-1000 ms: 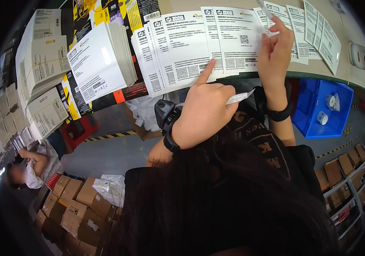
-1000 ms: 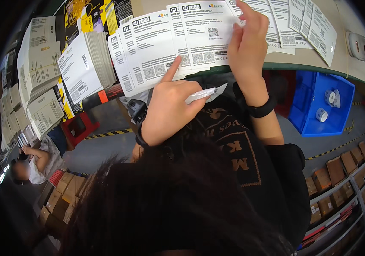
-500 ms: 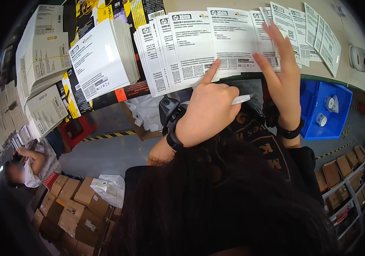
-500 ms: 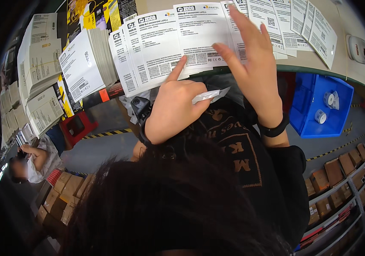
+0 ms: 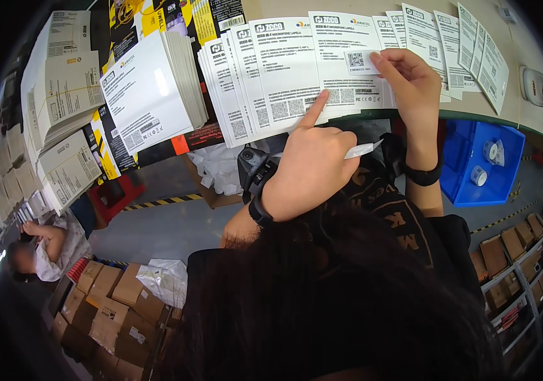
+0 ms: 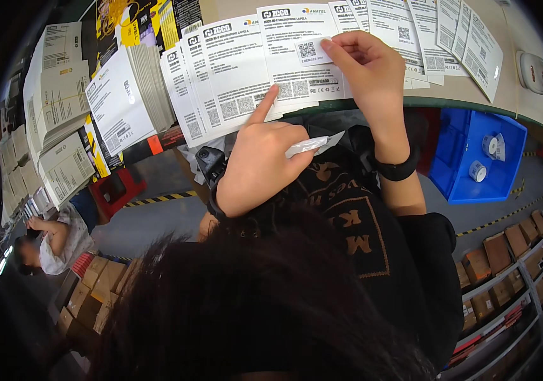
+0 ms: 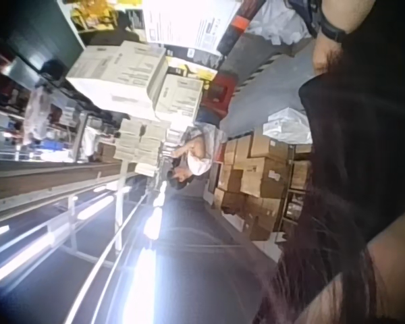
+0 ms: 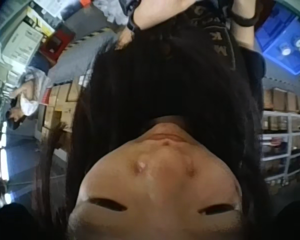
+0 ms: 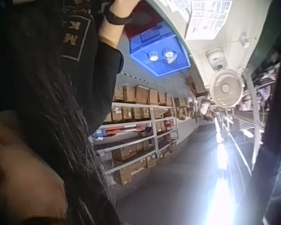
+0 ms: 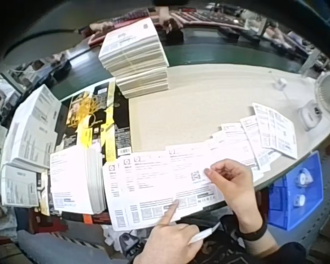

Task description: The recorder is peeling QR code stickers from a sheet and applying them to the back of product manuals at a workbench.

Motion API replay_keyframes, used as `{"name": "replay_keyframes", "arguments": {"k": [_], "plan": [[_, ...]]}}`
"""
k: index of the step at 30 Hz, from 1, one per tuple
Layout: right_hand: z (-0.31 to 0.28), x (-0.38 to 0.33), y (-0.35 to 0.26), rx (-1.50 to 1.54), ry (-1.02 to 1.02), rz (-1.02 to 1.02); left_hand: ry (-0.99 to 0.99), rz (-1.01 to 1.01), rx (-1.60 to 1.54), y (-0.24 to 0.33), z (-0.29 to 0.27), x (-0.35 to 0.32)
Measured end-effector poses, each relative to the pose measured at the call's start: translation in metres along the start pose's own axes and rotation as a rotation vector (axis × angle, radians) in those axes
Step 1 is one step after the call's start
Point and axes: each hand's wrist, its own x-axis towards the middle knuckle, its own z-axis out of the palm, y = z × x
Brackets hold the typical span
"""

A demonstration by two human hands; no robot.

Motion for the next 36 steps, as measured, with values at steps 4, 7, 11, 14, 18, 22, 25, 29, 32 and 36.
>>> {"name": "replay_keyframes", "arguments": {"k": [4,7,11,14,18,22,25,29,32,36], "plan": [[0.000,-0.002,-0.001,-0.018,0.010,0.005,0.012,0.013,-0.006,-0.001,0.000,0.000],[0.001,-0.003,-0.001,0.024,0.016,0.018,0.016,0.019,-0.011,-0.001,-0.001,0.000],[0.001,-0.004,0.000,0.011,0.021,0.024,-0.010,0.014,-0.008,-0.001,-0.001,0.000],[0.005,-0.005,0.000,-0.018,0.048,0.001,-0.003,0.028,-0.009,-0.002,-0.001,0.001],[0.015,-0.010,-0.001,-0.355,0.099,-0.091,-0.003,0.027,-0.010,-0.002,0.000,0.001],[0.022,-0.010,0.000,-0.671,0.182,-0.269,-0.002,0.021,0.001,-0.002,0.000,0.001],[0.022,-0.007,0.004,-0.738,0.255,-0.330,-0.007,0.030,0.002,-0.002,0.000,0.001],[0.022,-0.004,0.013,-0.736,0.344,-0.345,-0.007,0.043,0.006,-0.002,-0.001,0.001],[0.023,-0.002,0.019,-0.769,0.364,-0.431,-0.010,0.036,0.017,0.001,-0.004,-0.003],[0.019,0.001,0.016,-0.627,0.374,-0.581,0.012,0.019,0.046,0.003,-0.013,-0.012]]}}
